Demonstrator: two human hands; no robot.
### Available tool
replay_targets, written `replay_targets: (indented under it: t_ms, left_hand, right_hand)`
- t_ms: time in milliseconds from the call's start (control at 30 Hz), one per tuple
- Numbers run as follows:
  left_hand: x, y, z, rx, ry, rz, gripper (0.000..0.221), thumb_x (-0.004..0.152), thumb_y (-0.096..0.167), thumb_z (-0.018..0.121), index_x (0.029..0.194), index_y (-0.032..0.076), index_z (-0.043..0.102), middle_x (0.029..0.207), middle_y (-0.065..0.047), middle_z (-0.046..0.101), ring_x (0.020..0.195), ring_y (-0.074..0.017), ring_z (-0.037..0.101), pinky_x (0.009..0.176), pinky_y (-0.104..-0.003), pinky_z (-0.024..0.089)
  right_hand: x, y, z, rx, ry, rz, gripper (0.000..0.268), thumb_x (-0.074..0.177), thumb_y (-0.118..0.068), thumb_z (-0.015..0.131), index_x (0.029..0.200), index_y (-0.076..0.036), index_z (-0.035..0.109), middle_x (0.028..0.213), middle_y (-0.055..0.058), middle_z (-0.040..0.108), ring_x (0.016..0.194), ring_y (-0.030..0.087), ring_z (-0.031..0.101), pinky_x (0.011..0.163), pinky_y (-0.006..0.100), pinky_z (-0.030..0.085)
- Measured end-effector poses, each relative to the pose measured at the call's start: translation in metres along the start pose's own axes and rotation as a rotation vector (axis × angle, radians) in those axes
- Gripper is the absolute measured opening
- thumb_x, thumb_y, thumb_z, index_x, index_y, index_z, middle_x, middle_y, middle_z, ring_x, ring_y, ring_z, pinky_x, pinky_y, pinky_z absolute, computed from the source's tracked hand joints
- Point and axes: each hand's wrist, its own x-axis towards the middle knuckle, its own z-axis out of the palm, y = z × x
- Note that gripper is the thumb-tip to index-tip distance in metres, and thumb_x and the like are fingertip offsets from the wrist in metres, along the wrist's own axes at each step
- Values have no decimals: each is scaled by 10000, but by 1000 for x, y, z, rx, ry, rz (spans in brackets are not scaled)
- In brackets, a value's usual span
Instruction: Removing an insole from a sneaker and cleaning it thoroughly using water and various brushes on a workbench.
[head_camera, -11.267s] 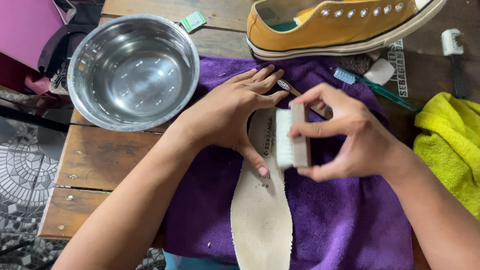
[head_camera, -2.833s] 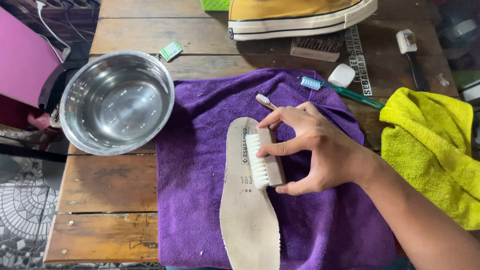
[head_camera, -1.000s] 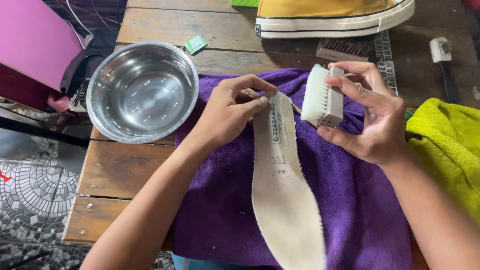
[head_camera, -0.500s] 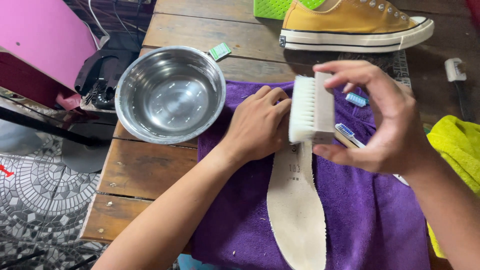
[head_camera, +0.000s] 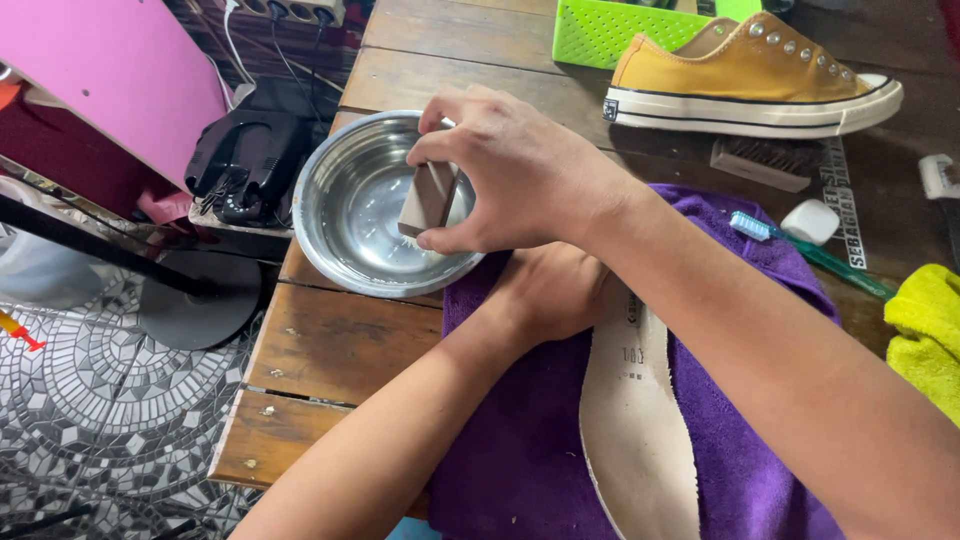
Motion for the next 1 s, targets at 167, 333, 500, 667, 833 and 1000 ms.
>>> replay_targets:
  t_ms: [167,333,500,667,833,1000]
  left_hand:
    - [-5,-5,9,2,143,135,298,1044,174,550,785,44,622,664,-187,637,583,-454,582,596,-627,387]
    - [-2,3,-4,-76,52,17,331,1067,266,515,1078,29,747,1058,-236,778,1027,-477,711,926,-606,518]
    - [-2,3,-5,-120,41,9,400,1080,250,505,1292,18,752,1295,-257,786,1262,-476,709,1093,-584,533]
    - [-2,-2,1,-58,73,64,415,1080,240,518,1343,12,744,1351,-270,769,1317,-496,689,1158,-599,516]
    - [-2,-6,8,-16,56,69,311,1011,220,568,1090,10,784,1022,-245,796,961,-495,724,874,-621,538]
    - [-2,-6,8,42,-38,3,256,931,203,598,1036,26,750,925,-254,772,810,-499,693,775,-633,522]
  right_hand:
    - [3,5,15,-43,-66,65,699,770,-611,973,1252,-119,850,1287,132,686,1133,364,675,1032,477,498]
    - [3,-5,18,-54,-154,157,707,782,-640,944,1273,-140,845,1336,128,689,1135,375,662,981,528,514]
    - [2,-5,23,-36,-148,167,708,776,-628,960,1261,-126,843,1303,127,679,1116,366,660,993,497,508]
    - [1,-5,19,-44,-121,160,717,776,-627,952,1268,-126,804,1317,130,678,1089,366,659,981,502,504]
    - [-9,0,10,-32,-61,146,705,776,-585,979,1261,-116,777,1326,144,660,1189,367,643,1048,475,496]
    - [-24,-1,-8,-7,-72,169,707,816,-536,981,1343,-141,723,1427,158,624,1310,355,630,1092,468,489]
